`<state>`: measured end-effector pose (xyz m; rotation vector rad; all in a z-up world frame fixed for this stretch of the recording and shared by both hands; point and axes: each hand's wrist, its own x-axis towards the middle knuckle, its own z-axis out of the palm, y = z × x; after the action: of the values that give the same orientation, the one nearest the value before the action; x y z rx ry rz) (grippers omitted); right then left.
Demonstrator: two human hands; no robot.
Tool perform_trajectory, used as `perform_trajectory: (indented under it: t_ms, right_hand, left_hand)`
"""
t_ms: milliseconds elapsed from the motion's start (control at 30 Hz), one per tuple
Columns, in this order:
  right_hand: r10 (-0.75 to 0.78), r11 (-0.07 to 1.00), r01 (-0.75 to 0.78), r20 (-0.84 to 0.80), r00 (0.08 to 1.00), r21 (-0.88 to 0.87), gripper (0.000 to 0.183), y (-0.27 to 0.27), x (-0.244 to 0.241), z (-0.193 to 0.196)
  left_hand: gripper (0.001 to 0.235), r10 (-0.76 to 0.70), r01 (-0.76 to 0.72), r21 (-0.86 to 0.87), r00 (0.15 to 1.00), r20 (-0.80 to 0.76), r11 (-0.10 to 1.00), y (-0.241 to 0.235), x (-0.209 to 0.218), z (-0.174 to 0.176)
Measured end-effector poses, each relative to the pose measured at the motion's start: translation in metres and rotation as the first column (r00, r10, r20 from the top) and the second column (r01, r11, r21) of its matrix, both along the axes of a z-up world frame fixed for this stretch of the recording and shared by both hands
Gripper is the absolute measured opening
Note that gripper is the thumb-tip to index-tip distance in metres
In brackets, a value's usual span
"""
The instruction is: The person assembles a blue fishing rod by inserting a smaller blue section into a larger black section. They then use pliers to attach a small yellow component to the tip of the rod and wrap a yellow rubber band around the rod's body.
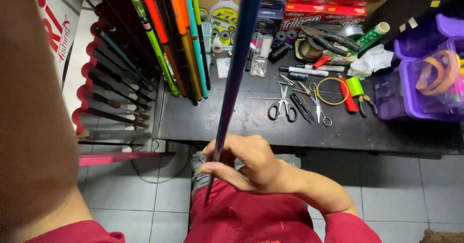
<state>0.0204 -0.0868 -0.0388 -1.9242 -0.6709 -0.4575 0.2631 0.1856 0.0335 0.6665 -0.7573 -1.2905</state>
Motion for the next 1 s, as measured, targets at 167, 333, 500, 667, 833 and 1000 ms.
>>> perform_trajectory:
  t_ms: [167, 333, 500, 667, 833, 1000]
  right_hand:
    - [0.208, 0.959, -0.164, -0.18, 0.961, 0.233, 0.022, 0.009, 0.006, -0.036]
    - [0.245, 0.963, -0.159, -0.451, 0.858, 0.219, 0.021, 0.002, 0.003, -0.083]
    - [0.273, 0.962, -0.203, -0.582, 0.766, 0.183, 0.023, -0.012, 0.011, -0.118]
    - [0.318, 0.941, -0.309, -0.659, 0.681, 0.135, 0.031, -0.037, 0.025, -0.137]
    - [0.173, 0.982, -0.174, -0.738, 0.653, 0.076, 0.026, -0.071, 0.033, -0.148]
    - [-0.044, 0.998, 0.062, -0.733, 0.678, -0.003, 0.023, -0.115, 0.044, -0.151]
  left_hand:
    - [0.017, 0.276, -0.366, 0.173, 0.876, 0.395, 0.915, -0.187, -0.054, 0.031]
    - [0.009, 0.403, -0.629, 0.297, 0.725, 0.559, 0.718, -0.249, -0.064, -0.009]
    - [0.012, 0.397, -0.602, 0.494, 0.793, 0.463, 0.627, -0.26, -0.05, -0.08]
    - [0.012, 0.418, -0.532, 0.603, 0.845, 0.334, 0.595, -0.257, -0.039, -0.126]
    - [0.01, 0.429, -0.519, 0.63, 0.85, 0.307, 0.578, -0.257, -0.027, -0.167]
    - [0.013, 0.451, -0.474, 0.676, 0.863, 0.228, 0.565, -0.265, -0.019, -0.196]
